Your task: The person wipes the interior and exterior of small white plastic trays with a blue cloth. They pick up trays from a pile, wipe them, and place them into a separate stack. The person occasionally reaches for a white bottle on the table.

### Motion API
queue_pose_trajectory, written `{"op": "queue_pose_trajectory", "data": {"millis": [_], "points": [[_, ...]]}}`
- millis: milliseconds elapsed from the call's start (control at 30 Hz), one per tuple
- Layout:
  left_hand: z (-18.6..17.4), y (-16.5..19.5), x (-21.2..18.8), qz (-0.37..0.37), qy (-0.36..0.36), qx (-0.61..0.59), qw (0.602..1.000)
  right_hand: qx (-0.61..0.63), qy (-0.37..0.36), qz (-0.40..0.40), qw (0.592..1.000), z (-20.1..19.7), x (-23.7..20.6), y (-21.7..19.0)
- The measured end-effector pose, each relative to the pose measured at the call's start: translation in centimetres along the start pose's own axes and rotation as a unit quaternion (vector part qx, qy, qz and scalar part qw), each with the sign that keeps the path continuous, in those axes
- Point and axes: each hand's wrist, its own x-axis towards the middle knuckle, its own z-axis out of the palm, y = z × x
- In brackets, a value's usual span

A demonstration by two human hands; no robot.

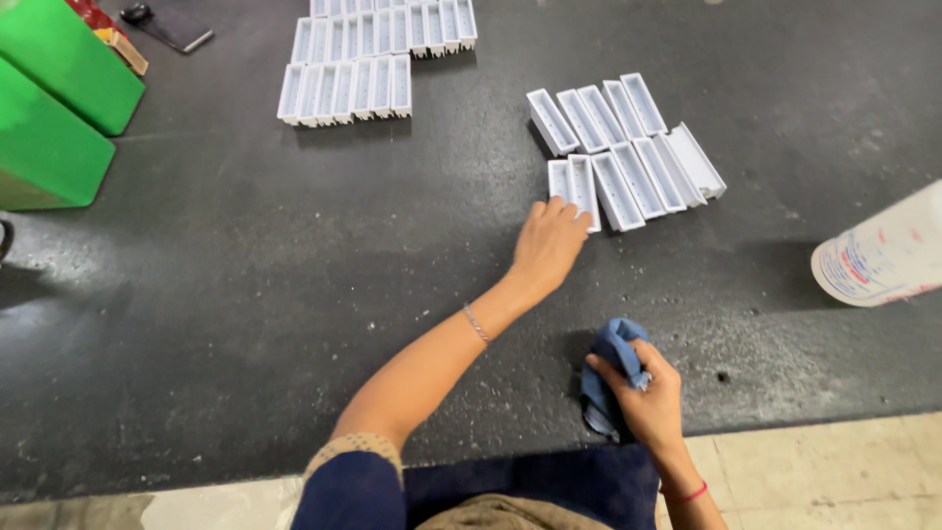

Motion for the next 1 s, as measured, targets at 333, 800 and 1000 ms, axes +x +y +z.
{"op": "queue_pose_trajectory", "data": {"millis": [333, 800, 1000], "points": [[-10.3, 1.8, -12.3, 0.031, -0.058, -0.032, 0.997, 0.033, -0.002, 0.017, 0.999, -0.4, -0.3, 1.4], [-14.4, 2.2, -19.3, -0.198, -0.051, 0.027, 0.978, -0.284, 0.287, -0.263, 0.876, -22.6, 11.1, -2.4], [-13.4, 1.3, -21.0, -0.251, 0.032, -0.083, 0.964, -0.482, 0.304, -0.249, 0.783, -30.4, 17.2, -2.7]]}}
